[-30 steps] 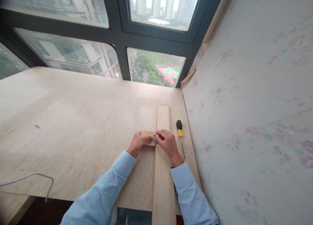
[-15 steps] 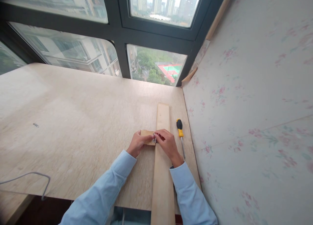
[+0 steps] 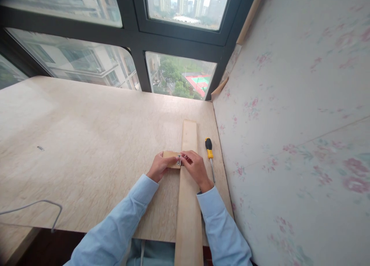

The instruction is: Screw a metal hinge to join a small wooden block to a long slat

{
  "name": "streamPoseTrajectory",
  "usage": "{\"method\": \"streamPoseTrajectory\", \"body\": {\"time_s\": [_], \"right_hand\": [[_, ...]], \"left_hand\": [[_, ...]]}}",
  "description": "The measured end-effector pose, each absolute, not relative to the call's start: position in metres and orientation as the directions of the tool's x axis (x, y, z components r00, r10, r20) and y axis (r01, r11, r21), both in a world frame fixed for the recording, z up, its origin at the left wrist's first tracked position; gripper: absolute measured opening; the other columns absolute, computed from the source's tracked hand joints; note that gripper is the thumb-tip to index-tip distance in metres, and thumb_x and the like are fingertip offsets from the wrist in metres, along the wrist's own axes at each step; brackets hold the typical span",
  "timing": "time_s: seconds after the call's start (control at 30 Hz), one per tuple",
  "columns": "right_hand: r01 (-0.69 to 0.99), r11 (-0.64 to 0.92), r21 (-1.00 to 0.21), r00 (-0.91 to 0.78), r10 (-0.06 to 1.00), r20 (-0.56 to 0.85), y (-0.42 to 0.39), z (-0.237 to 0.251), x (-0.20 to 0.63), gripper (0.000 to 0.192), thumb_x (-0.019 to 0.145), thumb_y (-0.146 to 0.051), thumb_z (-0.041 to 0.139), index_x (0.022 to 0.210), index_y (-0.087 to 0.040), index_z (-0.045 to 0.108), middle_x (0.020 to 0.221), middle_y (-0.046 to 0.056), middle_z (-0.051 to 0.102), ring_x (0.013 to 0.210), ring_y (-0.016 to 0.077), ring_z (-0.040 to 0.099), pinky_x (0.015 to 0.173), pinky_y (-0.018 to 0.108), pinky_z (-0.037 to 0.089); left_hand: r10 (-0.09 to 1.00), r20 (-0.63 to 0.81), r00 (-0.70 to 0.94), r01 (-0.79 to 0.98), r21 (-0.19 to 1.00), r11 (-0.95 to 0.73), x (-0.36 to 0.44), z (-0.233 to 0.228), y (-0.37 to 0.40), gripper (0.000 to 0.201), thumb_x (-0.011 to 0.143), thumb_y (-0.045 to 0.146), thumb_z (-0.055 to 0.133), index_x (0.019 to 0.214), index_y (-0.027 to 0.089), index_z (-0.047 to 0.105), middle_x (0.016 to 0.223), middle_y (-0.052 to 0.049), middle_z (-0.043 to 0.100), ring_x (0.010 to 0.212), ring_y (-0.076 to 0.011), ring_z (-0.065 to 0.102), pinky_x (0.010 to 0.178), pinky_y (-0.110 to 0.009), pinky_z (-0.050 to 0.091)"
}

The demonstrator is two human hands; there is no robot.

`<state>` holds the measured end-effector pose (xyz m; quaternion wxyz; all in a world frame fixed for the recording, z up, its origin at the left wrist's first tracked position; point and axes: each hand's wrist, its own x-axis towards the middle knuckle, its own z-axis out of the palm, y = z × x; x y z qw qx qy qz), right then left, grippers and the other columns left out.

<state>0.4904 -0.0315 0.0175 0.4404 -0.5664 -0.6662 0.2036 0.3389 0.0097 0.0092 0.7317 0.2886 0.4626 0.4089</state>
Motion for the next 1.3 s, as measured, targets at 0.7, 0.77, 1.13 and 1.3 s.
{"method": "streamPoseTrajectory", "body": {"time_s": [0.7,0.77,1.13,1.3], "right_hand": [[0.501,-0.296,-0.813,0.581,0.811,0.062,-0.028,0.007,0.577,0.018,0.065,-0.035,0.07,0.067,-0.017,0.071,0.063,0.006,0.069,0.062,0.0203,0.061,0.058,0.029,0.043],[0.436,-0.26,-0.862,0.57,0.82,0.041,-0.027,0.009,0.577,0.022,0.067,-0.038,0.07,0.069,-0.016,0.072,0.061,0.005,0.069,0.06,0.0197,0.062,0.055,0.028,0.043],[-0.264,0.09,-0.96,0.311,0.95,0.003,-0.035,0.049,0.556,0.033,0.07,-0.042,0.081,0.093,-0.019,0.072,0.089,0.006,0.075,0.08,0.0192,0.071,0.076,0.036,0.06],[-0.233,0.155,-0.96,0.372,0.926,0.059,-0.036,0.059,0.537,0.035,0.069,-0.037,0.084,0.096,-0.018,0.071,0.094,0.007,0.076,0.083,0.0222,0.073,0.086,0.045,0.058]], "left_hand": [[0.847,-0.488,0.213,-0.288,0.797,0.531,0.34,0.009,0.011,0.047,0.044,0.019,0.087,0.083,0.01,0.062,0.079,-0.009,0.072,0.067,-0.0213,0.068,0.061,-0.033,0.056],[0.851,-0.478,0.218,-0.296,0.798,0.525,0.34,0.008,0.01,0.047,0.044,0.019,0.087,0.083,0.01,0.063,0.079,-0.01,0.073,0.068,-0.0213,0.068,0.061,-0.033,0.056],[0.862,-0.462,0.208,-0.318,0.801,0.507,0.34,0.008,0.01,0.044,0.045,0.018,0.087,0.08,0.01,0.063,0.077,-0.009,0.073,0.065,-0.0208,0.068,0.059,-0.032,0.056],[0.854,-0.478,0.208,-0.302,0.799,0.521,0.34,0.01,0.01,0.045,0.044,0.019,0.088,0.081,0.01,0.063,0.077,-0.009,0.073,0.065,-0.0208,0.068,0.06,-0.032,0.056]]}}
